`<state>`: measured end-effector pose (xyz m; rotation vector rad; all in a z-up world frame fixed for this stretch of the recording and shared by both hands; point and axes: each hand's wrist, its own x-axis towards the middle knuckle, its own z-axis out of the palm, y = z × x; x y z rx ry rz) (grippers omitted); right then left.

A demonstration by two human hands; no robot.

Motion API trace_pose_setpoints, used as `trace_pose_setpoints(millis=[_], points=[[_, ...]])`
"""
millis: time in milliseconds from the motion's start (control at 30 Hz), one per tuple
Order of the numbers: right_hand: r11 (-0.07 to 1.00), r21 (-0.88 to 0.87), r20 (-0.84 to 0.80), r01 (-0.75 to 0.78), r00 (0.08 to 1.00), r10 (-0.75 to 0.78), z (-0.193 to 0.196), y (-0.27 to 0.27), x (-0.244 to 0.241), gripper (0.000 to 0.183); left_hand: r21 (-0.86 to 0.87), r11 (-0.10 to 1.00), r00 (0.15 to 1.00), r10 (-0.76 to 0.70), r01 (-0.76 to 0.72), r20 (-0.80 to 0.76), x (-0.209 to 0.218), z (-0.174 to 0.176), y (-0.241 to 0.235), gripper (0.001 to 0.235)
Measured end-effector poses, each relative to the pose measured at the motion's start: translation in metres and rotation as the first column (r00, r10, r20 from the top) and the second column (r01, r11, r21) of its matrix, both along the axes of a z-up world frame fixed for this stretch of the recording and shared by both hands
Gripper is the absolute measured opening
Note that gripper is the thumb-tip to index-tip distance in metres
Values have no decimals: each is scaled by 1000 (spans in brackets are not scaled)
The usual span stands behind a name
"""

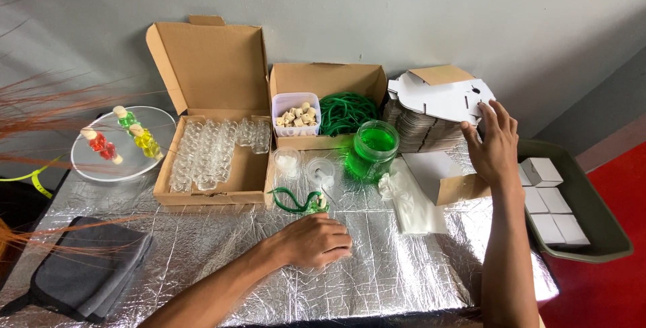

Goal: The person threads a green cord through wooden beads and a plastic fragrance bottle, wipes the bottle with a cloth, and begins folding a cardboard box.

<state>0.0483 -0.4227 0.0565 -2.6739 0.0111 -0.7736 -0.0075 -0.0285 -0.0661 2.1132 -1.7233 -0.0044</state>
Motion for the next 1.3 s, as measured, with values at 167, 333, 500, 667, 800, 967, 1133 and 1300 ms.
trace_pose_setpoints(millis=[167,333,500,667,800,967,1133,1300], points=[[955,275,23,-110,994,108,11,3,-3,71,-16,1000,1000,4,-4,-16,-2,4,0,26],[937,325,59,-129,991,116,14,2,-3,63,-12,1000,1000,8,-8,2,-2,3,-1,26],[931,350,130,-104,990,61,13,-6,-3,59,-23,1000,1000,6,-6,-20,-1,4,-2,23],[944,318,329,-88,944,-23,14,-3,-4,57,-26,1000,1000,1,-1,-7,-3,11,-3,24],[975,214,493,-58,868,-56,18,-1,-11,57,-41,999,1000,-7,8,24,-3,12,-5,21],[987,149,581,-61,813,-37,20,-4,-17,59,-66,998,995,-6,12,96,-5,22,-5,16],[987,144,654,-66,756,-45,19,-3,-19,66,-42,999,999,3,-1,43,-4,16,-4,19],[990,103,659,-96,752,4,17,-4,-17,55,-60,998,999,-9,12,38,-1,12,-4,24]])
